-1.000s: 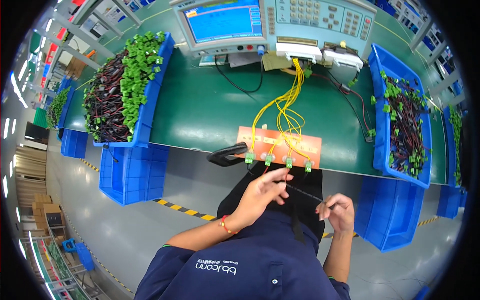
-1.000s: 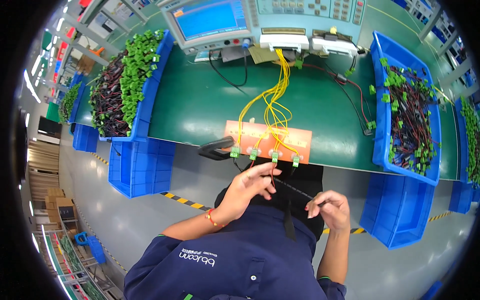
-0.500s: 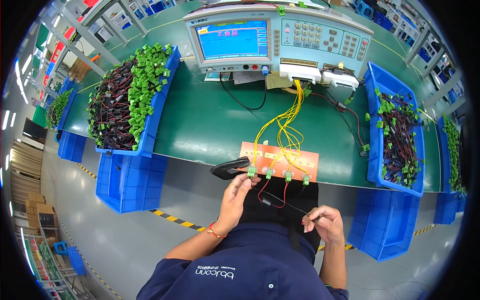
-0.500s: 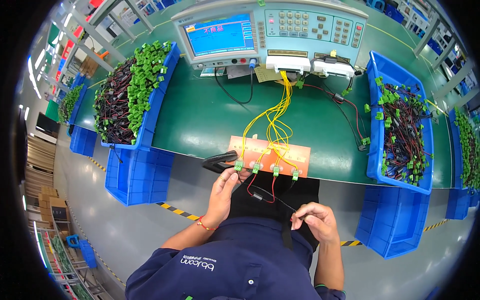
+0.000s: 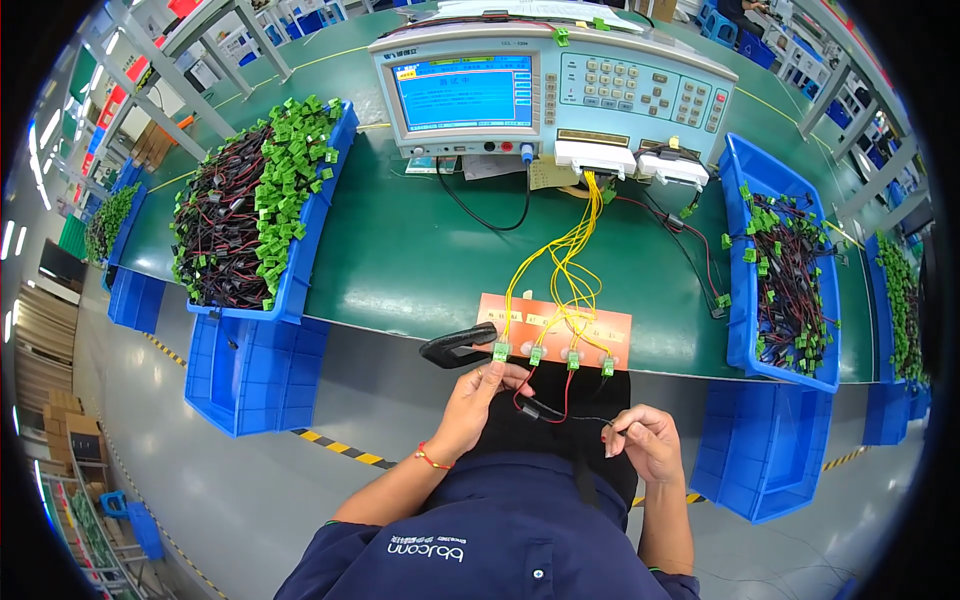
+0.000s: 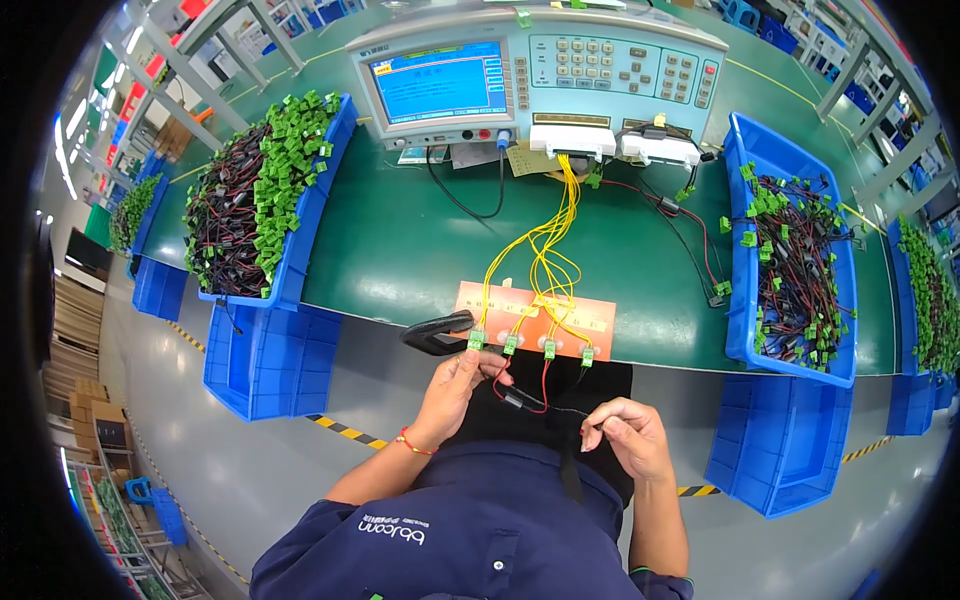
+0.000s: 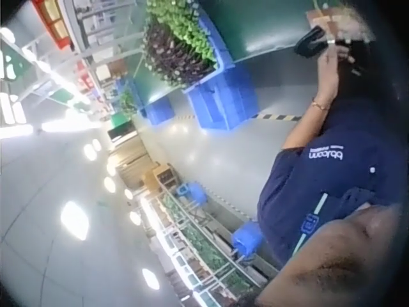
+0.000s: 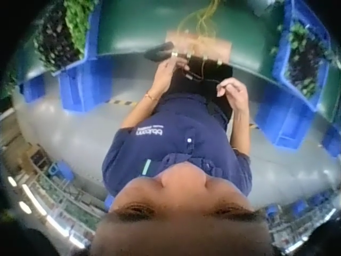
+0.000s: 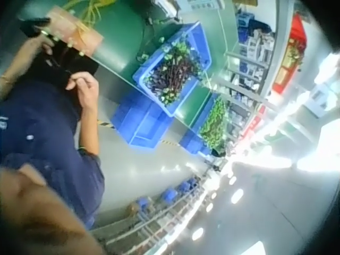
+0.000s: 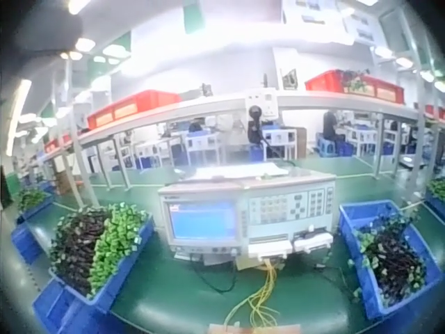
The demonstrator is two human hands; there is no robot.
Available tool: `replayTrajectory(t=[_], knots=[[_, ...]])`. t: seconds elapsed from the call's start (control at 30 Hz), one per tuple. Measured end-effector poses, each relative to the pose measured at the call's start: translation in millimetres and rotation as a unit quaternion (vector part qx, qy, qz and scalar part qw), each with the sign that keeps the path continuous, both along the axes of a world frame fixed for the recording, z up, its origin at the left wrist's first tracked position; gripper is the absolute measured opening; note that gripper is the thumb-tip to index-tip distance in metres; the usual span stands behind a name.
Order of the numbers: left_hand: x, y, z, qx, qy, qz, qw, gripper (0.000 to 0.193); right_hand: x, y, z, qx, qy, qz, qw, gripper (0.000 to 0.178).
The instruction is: The person assembles wire harness components by attaching green connectors to cables, then tests the assembled wire harnesses on a testing fixture.
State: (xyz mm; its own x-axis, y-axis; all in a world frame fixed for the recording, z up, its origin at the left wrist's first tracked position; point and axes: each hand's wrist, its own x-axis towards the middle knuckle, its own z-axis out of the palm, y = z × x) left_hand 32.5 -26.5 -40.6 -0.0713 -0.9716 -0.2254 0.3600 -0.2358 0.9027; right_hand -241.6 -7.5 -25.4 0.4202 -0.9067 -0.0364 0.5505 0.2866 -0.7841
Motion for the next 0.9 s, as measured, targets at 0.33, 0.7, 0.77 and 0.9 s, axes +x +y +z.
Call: replayTrajectory(t=[0.33,0.7,0.77,0.9], knots=[[-19,5,15,0.096,0.175,-0.109,0.974,0.038,22,-12,9,-0.009,0.222,0.023,0.975,0.038],[-4,45,38,0.139,0.214,-0.258,0.932,0.03,36,0,27,0.017,0.2,0.242,0.949,0.033],[-1,41,39,0.139,0.194,-0.256,0.937,0.028,3,-2,61,-0.204,0.38,0.291,0.854,0.035],[10,30,41,0.106,0.171,-0.207,0.957,0.032,-75,-34,130,-0.238,0.473,0.048,0.847,0.024]])
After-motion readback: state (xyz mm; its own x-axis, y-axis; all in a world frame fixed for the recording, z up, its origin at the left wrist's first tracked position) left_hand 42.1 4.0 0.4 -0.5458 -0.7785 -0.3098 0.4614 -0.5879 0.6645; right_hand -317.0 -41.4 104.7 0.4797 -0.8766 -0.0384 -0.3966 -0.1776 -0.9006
